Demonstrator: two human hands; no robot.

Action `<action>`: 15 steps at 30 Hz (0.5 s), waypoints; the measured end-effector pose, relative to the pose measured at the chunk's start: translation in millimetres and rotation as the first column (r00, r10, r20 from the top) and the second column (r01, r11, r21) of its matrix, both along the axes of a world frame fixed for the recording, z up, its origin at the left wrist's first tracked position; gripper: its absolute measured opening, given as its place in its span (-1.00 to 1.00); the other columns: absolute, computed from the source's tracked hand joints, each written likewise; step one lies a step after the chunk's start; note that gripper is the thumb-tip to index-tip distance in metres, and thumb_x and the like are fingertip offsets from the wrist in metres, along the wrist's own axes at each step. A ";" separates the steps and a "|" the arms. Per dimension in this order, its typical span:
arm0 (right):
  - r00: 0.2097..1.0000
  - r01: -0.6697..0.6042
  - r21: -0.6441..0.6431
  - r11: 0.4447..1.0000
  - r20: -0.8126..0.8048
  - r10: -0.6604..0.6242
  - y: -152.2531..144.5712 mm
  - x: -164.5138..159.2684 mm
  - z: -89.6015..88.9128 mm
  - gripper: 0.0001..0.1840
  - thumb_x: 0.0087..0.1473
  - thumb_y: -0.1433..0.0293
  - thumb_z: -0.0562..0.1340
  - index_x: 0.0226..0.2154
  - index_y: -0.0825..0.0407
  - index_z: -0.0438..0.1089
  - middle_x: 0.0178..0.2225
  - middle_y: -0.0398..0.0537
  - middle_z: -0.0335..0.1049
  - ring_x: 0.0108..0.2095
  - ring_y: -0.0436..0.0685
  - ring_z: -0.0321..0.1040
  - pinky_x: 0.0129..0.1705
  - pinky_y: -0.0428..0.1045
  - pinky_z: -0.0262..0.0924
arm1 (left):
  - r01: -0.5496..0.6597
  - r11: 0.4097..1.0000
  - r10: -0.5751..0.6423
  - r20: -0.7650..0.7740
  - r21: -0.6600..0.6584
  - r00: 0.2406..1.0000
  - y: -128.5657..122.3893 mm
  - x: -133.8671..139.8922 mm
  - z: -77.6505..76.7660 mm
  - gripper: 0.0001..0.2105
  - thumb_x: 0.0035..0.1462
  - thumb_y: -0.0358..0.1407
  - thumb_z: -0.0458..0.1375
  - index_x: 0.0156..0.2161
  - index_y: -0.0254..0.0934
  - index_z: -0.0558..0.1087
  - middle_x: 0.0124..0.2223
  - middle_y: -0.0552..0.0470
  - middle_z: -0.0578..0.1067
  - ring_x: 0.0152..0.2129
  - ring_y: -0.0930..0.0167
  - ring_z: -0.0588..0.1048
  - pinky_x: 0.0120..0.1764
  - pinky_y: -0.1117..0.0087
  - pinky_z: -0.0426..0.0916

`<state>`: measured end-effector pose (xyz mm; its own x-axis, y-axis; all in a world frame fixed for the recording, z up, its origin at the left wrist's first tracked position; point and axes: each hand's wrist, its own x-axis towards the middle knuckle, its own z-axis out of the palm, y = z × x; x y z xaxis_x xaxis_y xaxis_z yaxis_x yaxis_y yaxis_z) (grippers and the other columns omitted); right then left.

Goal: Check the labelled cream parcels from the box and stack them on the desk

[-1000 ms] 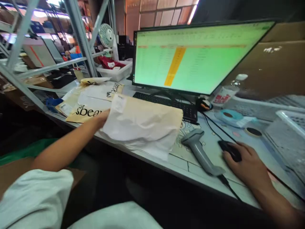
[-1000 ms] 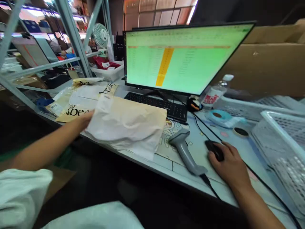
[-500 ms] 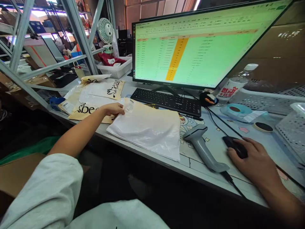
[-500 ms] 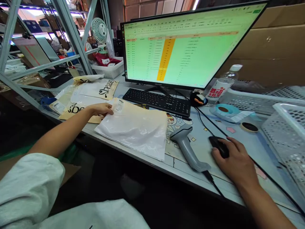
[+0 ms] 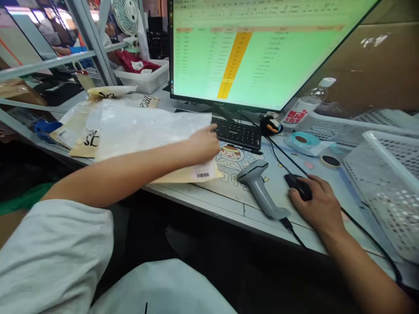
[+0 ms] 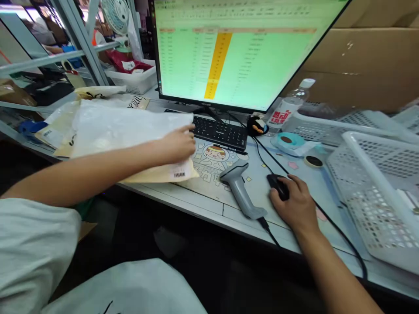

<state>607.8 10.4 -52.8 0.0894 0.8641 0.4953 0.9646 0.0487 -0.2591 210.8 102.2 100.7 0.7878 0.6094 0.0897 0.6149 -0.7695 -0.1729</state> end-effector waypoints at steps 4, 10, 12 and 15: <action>0.999 -0.028 0.002 1.000 0.024 0.028 -1.7 0.5 -1.1 -0.41 0.23 0.03 0.12 0.03 0.15 0.45 0.22 0.33 0.30 0.27 0.33 0.25 0.35 0.14 0.13 | 0.114 0.992 -0.119 0.089 0.053 0.989 -30.9 8.3 -83.9 -0.59 0.40 -0.49 0.01 0.26 -0.30 0.47 0.42 -0.12 0.28 0.41 0.13 0.17 0.44 0.02 -0.01; 0.998 -0.030 0.040 0.999 0.050 0.028 -1.7 4.5 -6.1 -0.41 0.26 0.01 0.14 0.05 0.16 0.44 0.22 0.32 0.30 0.25 0.32 0.27 0.32 0.15 0.18 | -0.019 0.995 0.055 0.359 -0.102 0.932 -117.4 -23.5 -116.9 -0.58 0.44 -0.35 0.02 0.32 -0.35 0.39 0.40 -0.15 0.31 0.31 0.13 0.30 0.30 0.12 0.28; 0.998 -0.022 0.033 0.999 0.065 0.020 -2.8 3.3 -4.8 -0.41 0.26 0.02 0.13 0.05 0.16 0.44 0.21 0.31 0.31 0.24 0.32 0.27 0.32 0.15 0.18 | -0.015 0.988 0.074 0.391 -0.153 0.918 -140.2 -22.4 -128.6 -0.51 0.48 -0.13 0.01 0.37 -0.32 0.33 0.43 -0.12 0.26 0.32 0.10 0.26 0.30 0.07 0.26; 0.995 -0.003 -0.031 1.000 0.097 0.006 -5.9 -1.9 0.8 -0.44 0.32 0.07 0.10 0.09 0.17 0.41 0.23 0.33 0.27 0.28 0.30 0.23 0.34 0.12 0.13 | -0.060 0.981 0.130 0.397 -0.183 0.909 -158.8 -12.4 -148.6 -0.37 0.42 0.11 0.02 0.39 -0.25 0.32 0.45 -0.13 0.23 0.38 -0.01 0.16 0.34 -0.10 0.15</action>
<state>605.8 4.6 -52.0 0.0385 0.8796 0.4742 0.9851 0.0462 -0.1656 198.4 -56.6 -47.9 0.6420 0.7129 0.2820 0.6763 -0.6999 0.2296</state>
